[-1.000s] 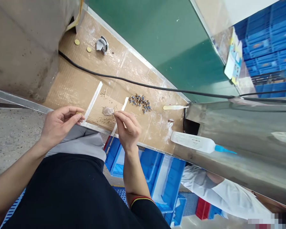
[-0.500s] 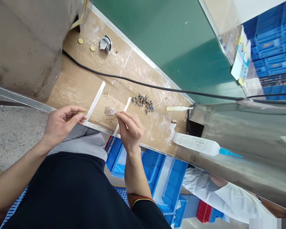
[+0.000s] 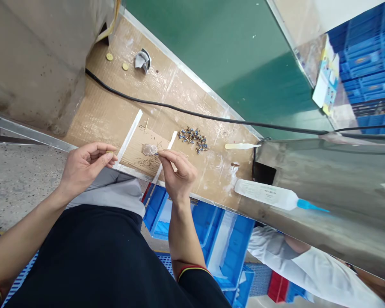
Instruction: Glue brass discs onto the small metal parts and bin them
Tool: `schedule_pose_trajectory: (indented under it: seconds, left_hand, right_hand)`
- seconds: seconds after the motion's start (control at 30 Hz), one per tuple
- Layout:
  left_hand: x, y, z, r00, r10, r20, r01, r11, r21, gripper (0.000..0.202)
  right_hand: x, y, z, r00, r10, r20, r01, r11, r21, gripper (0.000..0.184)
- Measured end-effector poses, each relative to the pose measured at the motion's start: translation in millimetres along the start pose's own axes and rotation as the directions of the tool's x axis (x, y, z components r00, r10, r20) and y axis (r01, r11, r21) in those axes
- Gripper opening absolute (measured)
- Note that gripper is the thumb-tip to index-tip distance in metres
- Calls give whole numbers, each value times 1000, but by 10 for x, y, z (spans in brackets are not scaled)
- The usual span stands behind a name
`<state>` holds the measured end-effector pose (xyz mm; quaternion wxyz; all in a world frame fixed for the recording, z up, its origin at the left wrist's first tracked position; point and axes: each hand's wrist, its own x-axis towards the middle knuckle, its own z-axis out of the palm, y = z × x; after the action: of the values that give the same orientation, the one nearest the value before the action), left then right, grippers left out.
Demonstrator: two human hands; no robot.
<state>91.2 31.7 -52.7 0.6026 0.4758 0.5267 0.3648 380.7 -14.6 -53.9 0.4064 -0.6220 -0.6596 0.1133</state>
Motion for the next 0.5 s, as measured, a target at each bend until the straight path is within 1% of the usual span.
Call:
schedule_pose_trajectory:
  seconds: [0.17,0.33,0.5]
  left_hand:
    - [3,-2,10,1000,4,1,-4,1000,-4,17]
    - [3,6,10,1000,3,1,-3,1000,-1,17]
    - [4,8,12,1000,2,2,-2,1000,9,21]
  right_hand:
    - [24,-29,-15,1000,19,23,-19,1000,0,15]
    - [49,-55,-47,999,12,37,-13,1000,17,17]
    - [68,-77,-73,1000,11,21,-12,1000,5,17]
